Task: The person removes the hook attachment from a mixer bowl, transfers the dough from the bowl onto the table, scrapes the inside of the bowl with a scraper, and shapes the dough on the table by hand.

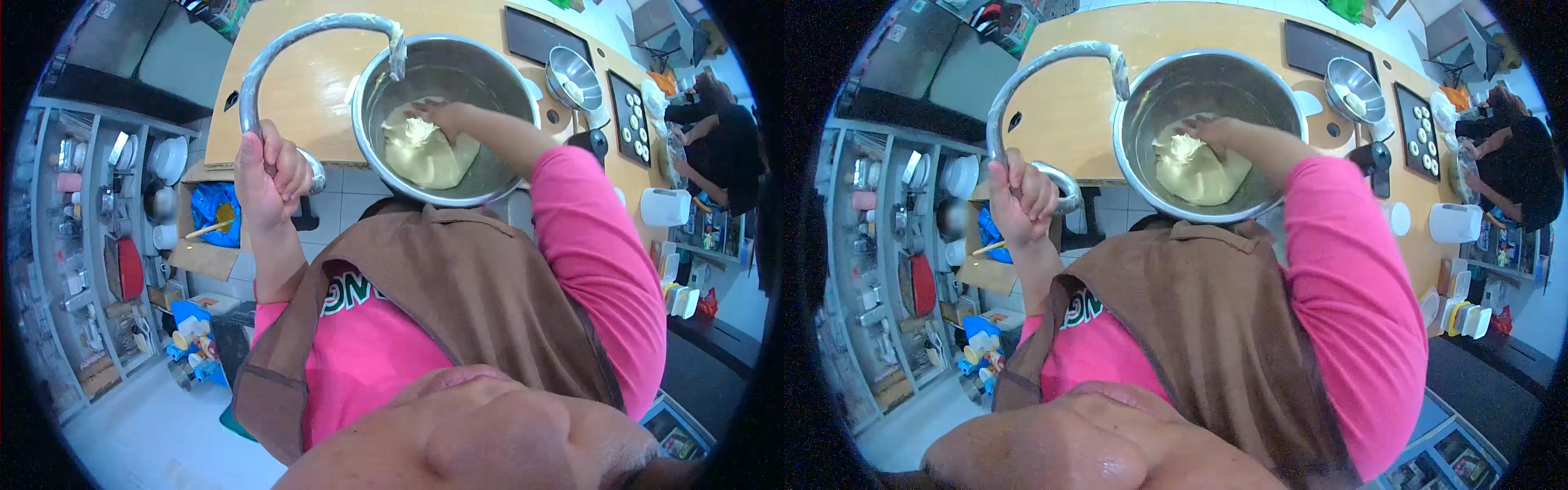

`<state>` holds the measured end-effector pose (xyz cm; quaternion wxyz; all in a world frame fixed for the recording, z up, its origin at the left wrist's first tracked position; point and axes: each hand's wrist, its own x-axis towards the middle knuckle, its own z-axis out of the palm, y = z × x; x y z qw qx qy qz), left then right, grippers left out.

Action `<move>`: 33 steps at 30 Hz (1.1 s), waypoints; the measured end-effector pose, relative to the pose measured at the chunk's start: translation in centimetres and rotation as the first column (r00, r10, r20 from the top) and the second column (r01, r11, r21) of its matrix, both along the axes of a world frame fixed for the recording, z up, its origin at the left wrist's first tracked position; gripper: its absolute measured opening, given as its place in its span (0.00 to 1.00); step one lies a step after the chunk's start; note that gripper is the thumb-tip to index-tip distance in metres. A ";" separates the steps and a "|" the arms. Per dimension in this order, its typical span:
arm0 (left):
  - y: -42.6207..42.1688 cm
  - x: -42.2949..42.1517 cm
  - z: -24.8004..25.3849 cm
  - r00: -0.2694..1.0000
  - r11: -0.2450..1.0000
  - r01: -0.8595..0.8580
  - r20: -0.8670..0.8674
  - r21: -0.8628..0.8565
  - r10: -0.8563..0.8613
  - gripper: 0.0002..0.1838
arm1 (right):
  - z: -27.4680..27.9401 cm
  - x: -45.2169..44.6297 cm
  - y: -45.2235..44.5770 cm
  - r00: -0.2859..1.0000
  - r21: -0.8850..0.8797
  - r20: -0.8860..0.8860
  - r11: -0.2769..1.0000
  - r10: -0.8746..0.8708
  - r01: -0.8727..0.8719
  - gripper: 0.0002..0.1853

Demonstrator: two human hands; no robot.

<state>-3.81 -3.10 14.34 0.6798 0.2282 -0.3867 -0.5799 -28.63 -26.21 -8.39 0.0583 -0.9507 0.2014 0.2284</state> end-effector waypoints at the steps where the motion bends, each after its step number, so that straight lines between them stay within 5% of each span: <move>1: 0.0 0.1 -0.1 1.000 1.000 -0.001 -0.010 0.013 0.001 0.21 | -0.2 0.0 -0.3 0.969 0.040 0.245 0.999 -0.011 0.002 0.53; 2: -0.1 0.2 -0.1 1.000 1.000 -0.005 -0.013 0.013 0.005 0.21 | -0.4 0.4 -1.1 0.970 0.039 0.242 0.999 -0.007 -0.003 0.53; 4: 0.1 0.3 -0.3 0.999 0.998 -0.035 0.001 0.044 0.035 0.21 | 0.1 1.2 -1.9 0.943 0.219 -0.036 0.918 -0.330 0.330 0.33; 5: 0.1 0.1 -0.4 0.999 0.998 -0.036 -0.001 0.045 0.036 0.21 | 2.2 1.0 -1.0 0.960 0.099 0.092 0.962 -0.265 0.256 0.18; 10: -0.3 -0.3 -0.2 0.998 0.984 -0.064 0.034 0.166 0.059 0.20 | 4.9 1.1 -2.3 0.955 0.102 -0.269 0.982 -0.126 0.159 0.34; 12: -0.8 -1.0 -0.2 0.996 0.978 -0.079 0.055 0.195 0.069 0.20 | 16.5 0.5 4.0 0.988 -0.121 0.012 0.980 -0.155 0.156 0.42; 14: -1.4 -1.6 -0.1 0.994 0.970 -0.095 0.076 0.222 0.080 0.21 | 19.1 0.5 3.8 0.938 -0.275 0.309 0.930 -0.154 0.243 0.46; 15: -1.8 -2.0 -0.2 0.995 0.973 -0.074 0.078 0.219 0.058 0.21 | 19.9 -0.1 3.3 0.939 -0.280 0.311 0.930 -0.148 0.239 0.46; 17: -2.3 -2.8 -0.2 0.997 0.977 -0.038 0.068 0.212 0.024 0.21 | 21.0 -1.7 2.0 0.735 0.339 0.560 0.916 -0.381 0.217 0.41; 18: -2.6 -3.2 0.0 0.997 0.979 -0.037 0.072 0.203 0.023 0.21 | 20.7 -1.9 2.3 0.733 0.331 0.566 0.918 -0.377 0.217 0.41; 20: -3.0 -4.0 0.2 0.997 0.980 0.070 0.030 0.188 -0.078 0.22 | 19.6 -2.0 4.0 0.573 0.836 0.440 0.548 -0.691 0.019 0.37; 22: -3.4 -4.8 0.4 0.989 0.975 0.150 -0.010 0.163 -0.150 0.22 | 19.3 -0.4 5.7 0.547 0.778 0.547 0.627 -0.634 -0.052 0.38; 24: -3.8 -5.6 0.6 0.950 0.944 0.308 -0.083 0.118 -0.300 0.23 | 19.5 1.8 6.8 0.304 0.692 0.719 0.601 -0.626 -0.401 0.38; 25: -4.2 -6.0 0.5 0.919 0.920 0.383 -0.131 0.080 -0.371 0.24 | 19.9 3.1 6.9 0.300 0.688 0.723 0.605 -0.623 -0.401 0.38; 27: -4.5 -6.9 0.8 0.875 0.887 0.458 -0.204 0.055 -0.439 0.24 | 21.5 5.2 7.2 0.082 0.489 0.797 0.560 -0.598 -0.669 0.31; 30: -5.2 -7.4 0.6 0.785 0.814 0.579 -0.300 0.044 -0.542 0.27 | 24.2 6.2 7.7 0.157 0.440 0.877 0.629 -0.454 -0.641 0.22; 31: -5.4 -7.8 0.6 0.788 0.818 0.574 -0.300 0.042 -0.538 0.28 | 25.0 6.1 9.0 0.187 0.640 0.719 0.532 -0.670 -0.554 0.17; 33: -5.5 -8.0 0.9 0.800 0.823 0.565 -0.283 0.060 -0.529 0.31 | 24.2 6.7 9.0 0.122 0.612 0.691 0.487 -0.713 -0.623 0.17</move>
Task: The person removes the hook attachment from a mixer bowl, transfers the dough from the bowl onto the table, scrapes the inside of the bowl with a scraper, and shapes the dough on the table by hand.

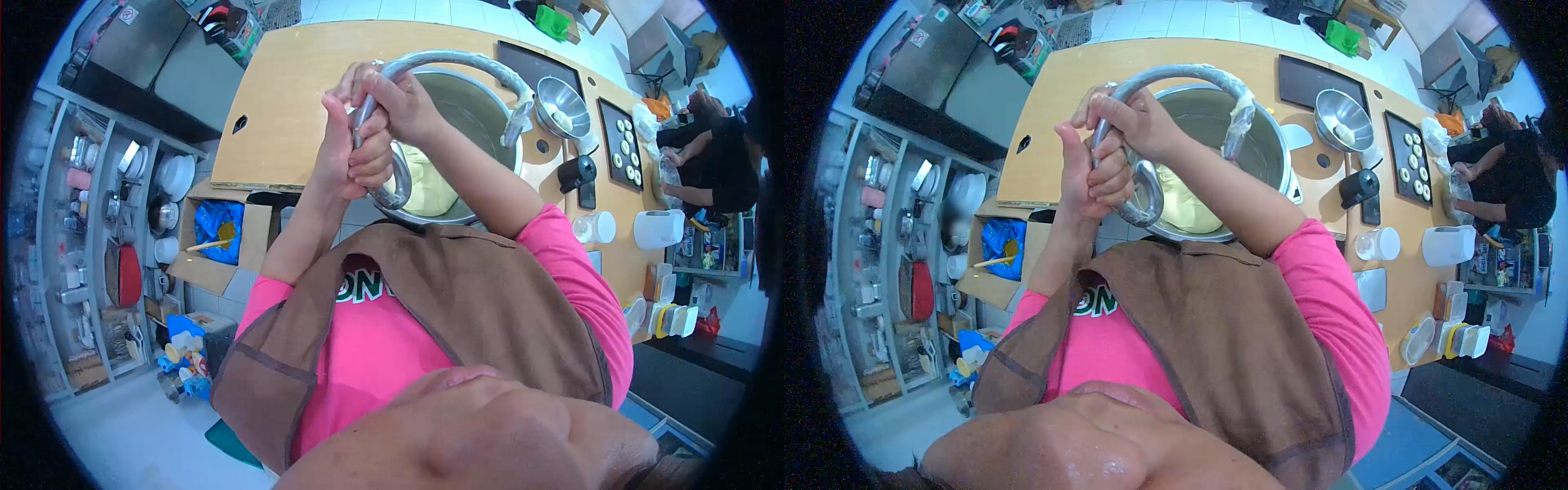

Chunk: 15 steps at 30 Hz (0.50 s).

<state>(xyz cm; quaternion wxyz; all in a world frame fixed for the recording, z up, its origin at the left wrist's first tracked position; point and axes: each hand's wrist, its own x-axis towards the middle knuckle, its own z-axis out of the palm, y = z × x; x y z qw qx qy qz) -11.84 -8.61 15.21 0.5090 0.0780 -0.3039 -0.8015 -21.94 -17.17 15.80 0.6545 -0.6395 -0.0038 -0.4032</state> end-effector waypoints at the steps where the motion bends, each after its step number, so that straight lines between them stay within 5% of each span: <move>1: 0.0 -0.1 0.0 1.000 1.000 -0.001 0.001 -0.006 0.001 0.31 | 0.1 0.4 0.2 0.995 0.067 0.101 0.998 0.007 -0.014 0.19; 6: 0.1 0.0 -0.1 1.000 1.000 -0.013 0.007 -0.006 0.013 0.30 | 2.0 0.0 0.6 0.967 0.132 0.243 0.985 0.077 -0.111 0.25; 9: 0.3 0.2 0.7 0.992 0.993 0.106 -0.076 0.061 -0.101 0.29 | 3.6 -1.2 -0.1 0.982 -0.070 0.175 0.996 0.067 -0.055 0.27; 13: 0.2 0.8 1.8 0.992 0.982 0.120 -0.060 0.146 -0.112 0.26 | 5.6 -4.4 -2.6 0.993 -0.275 0.070 0.958 0.100 -0.077 0.16; 15: -0.3 1.3 1.9 0.995 0.988 0.098 0.013 0.119 -0.101 0.25 | 7.5 -5.8 -3.1 0.960 -0.812 0.134 0.528 -0.248 0.249 0.13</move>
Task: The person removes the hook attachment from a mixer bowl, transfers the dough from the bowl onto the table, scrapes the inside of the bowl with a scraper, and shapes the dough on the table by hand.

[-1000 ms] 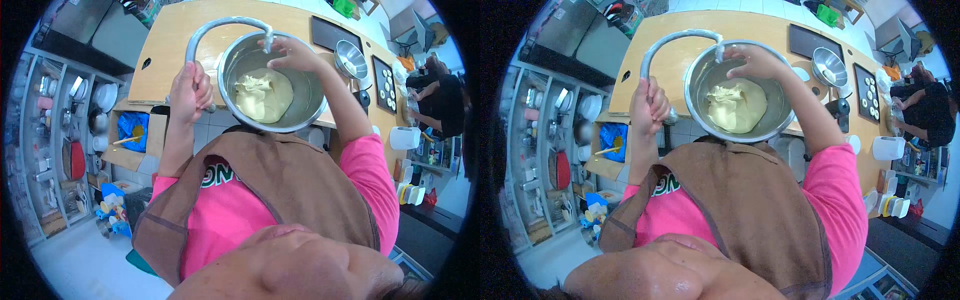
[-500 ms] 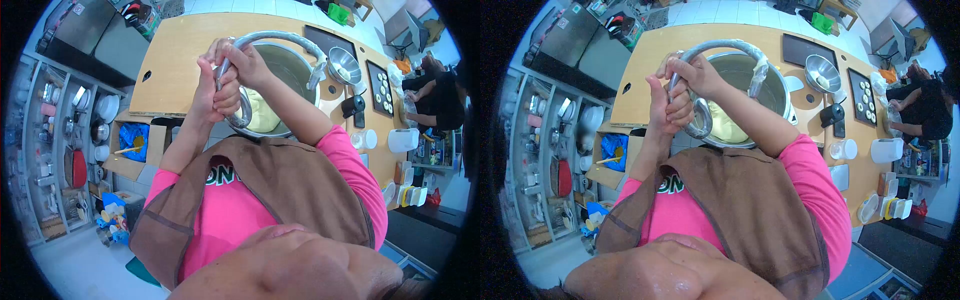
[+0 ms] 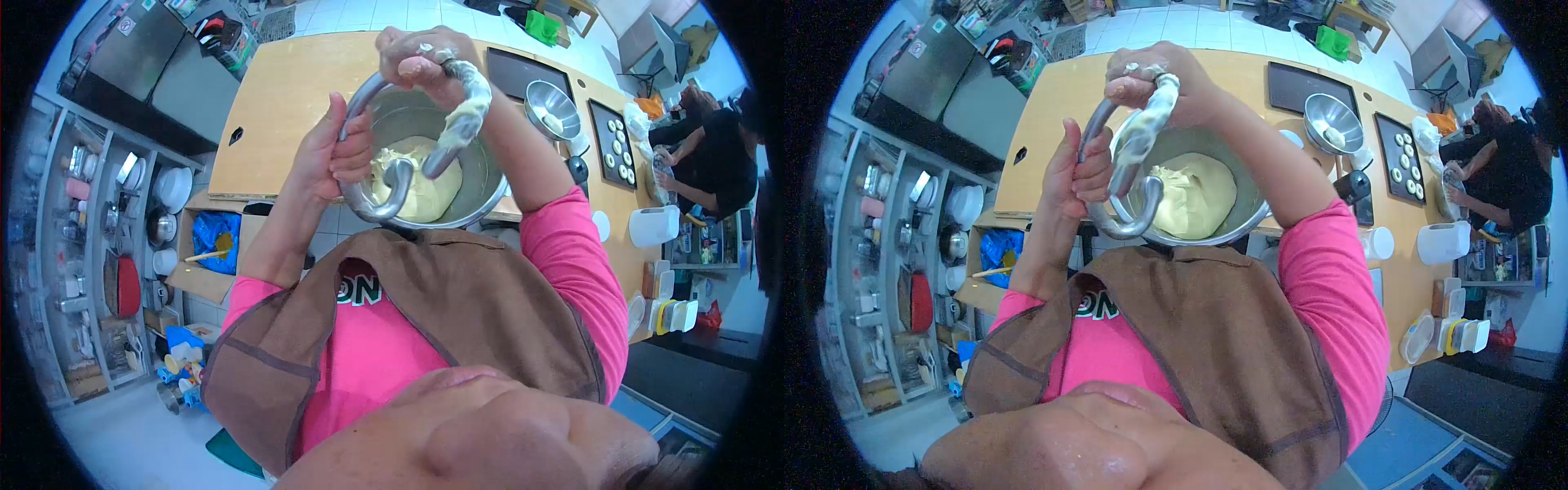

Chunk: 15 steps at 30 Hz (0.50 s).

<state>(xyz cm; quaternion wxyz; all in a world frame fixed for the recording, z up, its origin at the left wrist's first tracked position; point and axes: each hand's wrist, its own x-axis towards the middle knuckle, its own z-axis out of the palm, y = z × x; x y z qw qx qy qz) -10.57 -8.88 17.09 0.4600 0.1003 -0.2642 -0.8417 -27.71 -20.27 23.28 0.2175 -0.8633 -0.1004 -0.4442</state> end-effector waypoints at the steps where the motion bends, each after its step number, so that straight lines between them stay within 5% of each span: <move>1: -0.2 0.1 0.0 1.000 1.000 0.000 -0.018 -0.018 -0.001 0.24 | 0.3 -0.8 -0.2 0.991 -0.015 -0.051 0.992 -0.122 0.122 0.12; 4: -0.8 0.4 -0.1 0.999 0.999 -0.037 0.016 -0.036 0.038 0.23 | 0.5 -2.2 -0.9 0.950 -0.251 -0.035 0.923 -0.309 0.291 0.16; 9: -0.8 0.6 0.1 0.997 0.998 -0.058 0.054 -0.012 0.059 0.24 | 0.7 -3.1 -0.3 0.981 -0.043 -0.131 0.989 -0.143 0.138 0.28; 15: -0.3 1.5 0.7 0.989 0.991 -0.117 0.082 -0.067 0.123 0.22 | 2.0 -3.8 1.1 0.963 -0.215 -0.129 0.954 -0.238 0.207 0.26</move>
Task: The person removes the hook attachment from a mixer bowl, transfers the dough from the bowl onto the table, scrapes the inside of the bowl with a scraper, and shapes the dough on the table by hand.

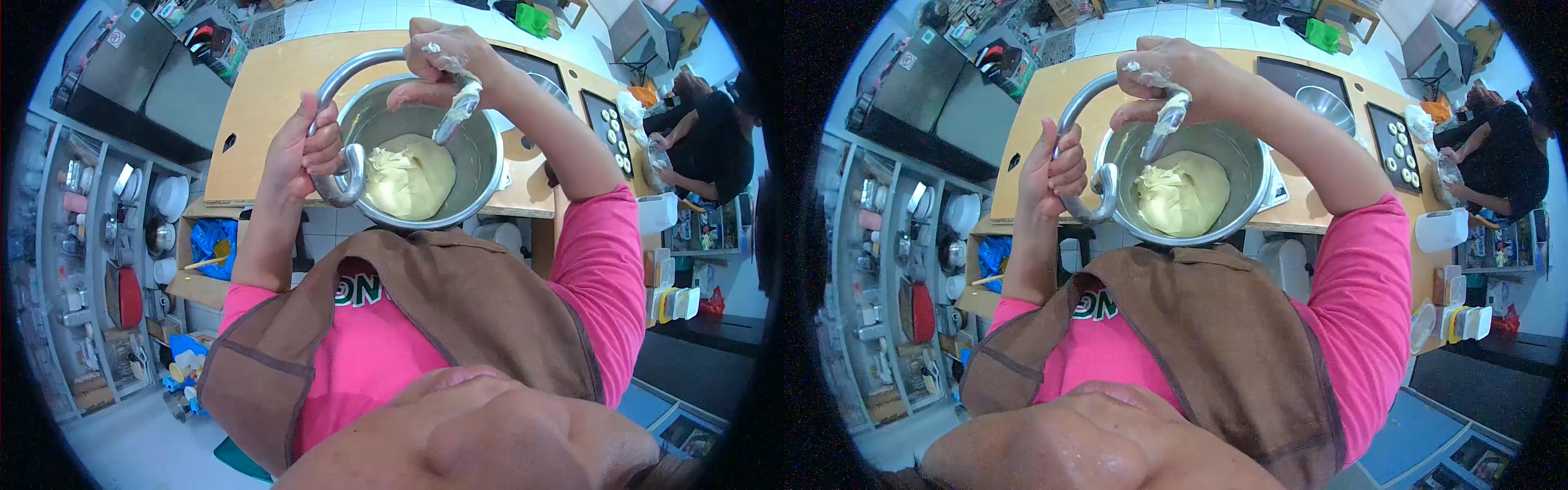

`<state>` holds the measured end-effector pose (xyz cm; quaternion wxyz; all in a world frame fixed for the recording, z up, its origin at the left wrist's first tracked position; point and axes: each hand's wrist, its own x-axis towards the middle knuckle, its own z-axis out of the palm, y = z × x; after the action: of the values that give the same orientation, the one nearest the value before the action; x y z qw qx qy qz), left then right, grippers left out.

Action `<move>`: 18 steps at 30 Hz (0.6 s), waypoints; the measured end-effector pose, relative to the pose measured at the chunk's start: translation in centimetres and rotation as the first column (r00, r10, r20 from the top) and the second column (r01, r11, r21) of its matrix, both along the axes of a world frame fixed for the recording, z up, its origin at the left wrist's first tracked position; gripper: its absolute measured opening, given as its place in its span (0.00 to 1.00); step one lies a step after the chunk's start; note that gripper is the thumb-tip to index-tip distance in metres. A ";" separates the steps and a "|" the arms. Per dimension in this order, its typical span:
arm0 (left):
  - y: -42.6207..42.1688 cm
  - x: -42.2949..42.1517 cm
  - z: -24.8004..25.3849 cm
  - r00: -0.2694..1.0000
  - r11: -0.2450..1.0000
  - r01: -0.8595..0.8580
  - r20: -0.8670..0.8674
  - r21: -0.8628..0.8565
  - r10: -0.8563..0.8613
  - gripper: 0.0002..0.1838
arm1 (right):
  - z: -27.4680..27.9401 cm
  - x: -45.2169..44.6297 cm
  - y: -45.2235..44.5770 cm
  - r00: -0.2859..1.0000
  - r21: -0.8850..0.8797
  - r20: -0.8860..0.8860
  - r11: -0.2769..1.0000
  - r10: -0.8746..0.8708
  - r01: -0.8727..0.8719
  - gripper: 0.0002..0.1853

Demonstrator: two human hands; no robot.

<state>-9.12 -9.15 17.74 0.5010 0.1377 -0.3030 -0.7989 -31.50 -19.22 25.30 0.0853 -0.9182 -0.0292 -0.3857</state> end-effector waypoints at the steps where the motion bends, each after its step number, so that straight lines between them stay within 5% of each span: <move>1: 0.0 0.0 0.0 1.000 1.000 -0.004 -0.002 0.001 0.004 0.22 | 0.2 0.0 0.0 1.000 0.001 -0.002 1.000 0.004 -0.004 0.26; 9: 0.7 0.2 1.0 0.966 0.974 -0.223 0.125 -0.049 0.228 0.21 | 0.4 -0.2 -0.6 0.991 -0.228 -0.089 0.970 -0.102 0.079 0.17; 18: 0.8 0.1 1.5 0.972 0.972 -0.232 0.038 -0.025 0.233 0.22 | 0.4 -0.3 -0.5 0.979 -0.491 0.046 0.849 -0.199 0.196 0.12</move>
<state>-9.00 -8.37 19.20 0.5862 0.1836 -0.3032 -0.7285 -31.80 -19.74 25.66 -0.1917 -0.9089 -0.0318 -0.3689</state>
